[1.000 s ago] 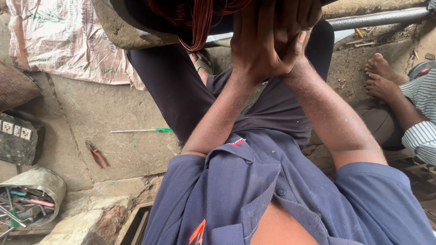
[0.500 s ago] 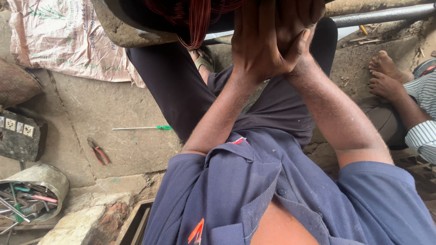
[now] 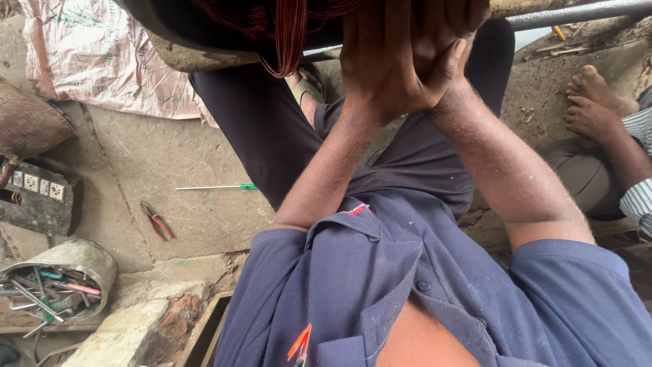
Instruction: The person sits on the floor and works on the stator of an electric motor, arranging and tucking copper windings into the slots. They use their hands to push the wires down and briefly use a hammer to tap a wrapped tool or wire section.
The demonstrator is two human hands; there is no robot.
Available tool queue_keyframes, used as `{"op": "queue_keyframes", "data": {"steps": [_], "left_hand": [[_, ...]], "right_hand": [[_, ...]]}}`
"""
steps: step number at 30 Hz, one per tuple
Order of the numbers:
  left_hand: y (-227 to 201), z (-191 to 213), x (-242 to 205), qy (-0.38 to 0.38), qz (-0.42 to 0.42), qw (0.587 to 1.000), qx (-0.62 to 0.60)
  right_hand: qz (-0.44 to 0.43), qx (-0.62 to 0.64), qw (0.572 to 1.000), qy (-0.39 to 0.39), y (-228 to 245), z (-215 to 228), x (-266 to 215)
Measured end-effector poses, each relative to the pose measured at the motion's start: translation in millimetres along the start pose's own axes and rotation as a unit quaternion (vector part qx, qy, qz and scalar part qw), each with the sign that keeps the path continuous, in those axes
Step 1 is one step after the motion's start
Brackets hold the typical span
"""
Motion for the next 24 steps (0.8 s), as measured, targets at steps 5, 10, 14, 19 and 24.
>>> {"op": "queue_keyframes", "data": {"steps": [5,10,14,19,24], "left_hand": [[-2,2,5,0.014,0.002,1.000,-0.002],[-8,9,12,0.011,0.010,1.000,-0.009],[-9,15,15,0.013,0.007,1.000,-0.010],[-8,15,16,0.009,-0.004,1.000,-0.028],[-7,18,13,-0.026,-0.039,0.999,-0.027]], "right_hand": [[0.002,0.000,1.000,0.001,1,-2,0],[0.002,0.000,1.000,0.001,-2,-5,-2],[0.002,0.005,1.000,-0.003,-3,-7,-2],[0.002,0.011,1.000,-0.010,-3,-9,-6],[0.005,0.020,1.000,-0.013,-5,-18,-13]]}}
Point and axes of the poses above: each hand's wrist, its own x-axis towards the middle knuckle, its own z-axis out of the back of the hand, y = z × x, the point moved 6 cm from there along x, towards the middle knuckle, and after that the axes turned 6 degrees about y, right-handed, at the moved point
